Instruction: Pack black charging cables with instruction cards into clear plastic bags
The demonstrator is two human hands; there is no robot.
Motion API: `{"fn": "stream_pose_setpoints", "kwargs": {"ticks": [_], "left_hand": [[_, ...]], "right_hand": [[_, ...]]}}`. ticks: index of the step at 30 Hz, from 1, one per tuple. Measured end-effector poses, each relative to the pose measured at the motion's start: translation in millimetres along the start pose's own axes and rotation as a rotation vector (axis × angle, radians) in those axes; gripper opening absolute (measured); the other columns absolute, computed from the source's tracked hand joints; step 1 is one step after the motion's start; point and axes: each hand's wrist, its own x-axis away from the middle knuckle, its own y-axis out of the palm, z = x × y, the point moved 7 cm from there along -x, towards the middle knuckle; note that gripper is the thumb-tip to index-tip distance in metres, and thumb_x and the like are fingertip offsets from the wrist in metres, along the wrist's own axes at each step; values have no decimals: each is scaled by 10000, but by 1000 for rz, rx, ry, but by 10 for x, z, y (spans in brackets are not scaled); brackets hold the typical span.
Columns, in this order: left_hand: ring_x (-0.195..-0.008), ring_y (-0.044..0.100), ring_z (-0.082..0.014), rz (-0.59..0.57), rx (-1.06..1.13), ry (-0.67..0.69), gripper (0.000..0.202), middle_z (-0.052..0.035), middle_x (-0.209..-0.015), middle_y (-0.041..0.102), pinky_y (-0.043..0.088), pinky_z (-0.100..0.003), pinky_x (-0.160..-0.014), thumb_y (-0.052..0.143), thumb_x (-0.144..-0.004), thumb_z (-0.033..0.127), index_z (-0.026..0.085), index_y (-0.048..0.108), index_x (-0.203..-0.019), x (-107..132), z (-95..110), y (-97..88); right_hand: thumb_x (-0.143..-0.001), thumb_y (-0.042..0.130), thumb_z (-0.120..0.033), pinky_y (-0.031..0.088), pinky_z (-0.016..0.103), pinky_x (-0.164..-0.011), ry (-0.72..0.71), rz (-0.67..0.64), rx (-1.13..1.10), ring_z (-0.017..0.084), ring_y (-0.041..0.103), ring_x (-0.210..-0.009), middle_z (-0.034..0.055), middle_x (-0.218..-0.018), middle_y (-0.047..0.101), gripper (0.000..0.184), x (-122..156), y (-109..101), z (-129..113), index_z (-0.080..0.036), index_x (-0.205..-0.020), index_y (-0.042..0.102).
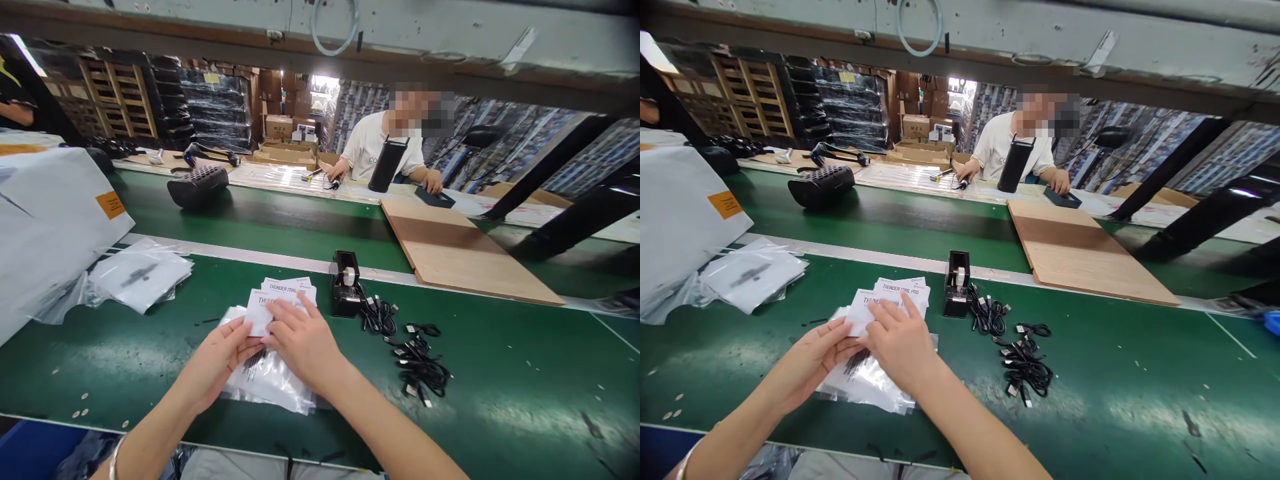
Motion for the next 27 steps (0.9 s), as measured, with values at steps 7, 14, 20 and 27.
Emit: {"fn": "stream_pose_setpoints", "kwargs": {"ticks": [7, 14, 20, 27], "left_hand": [[-855, 607, -154, -207, -230, -18, 273, -24, -979, 658, 476, -270, -801, 471, -836, 396, 208, 569, -1009, 66, -105, 361], [-605, 538, -167, 216, -1348, 320, 282, 10, -708, 561, 379, -262, -506, 510, -751, 496, 219, 533, -701, 35, -138, 372], [-607, 565, -149, 262, -1501, 330, 192, 22, -738, 576, 363, -226, -465, 499, -791, 388, 247, 587, -695, 29, -250, 399], [-636, 569, -136, 123, -1477, 394, 297, 20, -763, 577, 424, -242, -541, 360, -872, 338, 241, 605, -736, 69, -222, 438]], "right_hand": [[-754, 570, -420, 439, 253, -535, 920, 64, -1137, 159, 576, -634, 88, -875, 650, 428, 1059, 22, 454, -146, -1083, 555], [-736, 521, -504, 370, 243, -506, 1196, 199, -757, 148, 471, -546, 35, -620, 579, 374, 1886, -153, 877, -153, -705, 646], [-694, 550, -479, 407, 261, -503, 1181, 120, -587, 187, 513, -544, 30, -582, 608, 320, 2041, -254, 915, -195, -794, 660], [-725, 530, -506, 382, 237, -448, 1211, 268, -816, 149, 465, -509, 27, -603, 571, 393, 1958, -270, 768, -165, -872, 659]]}}
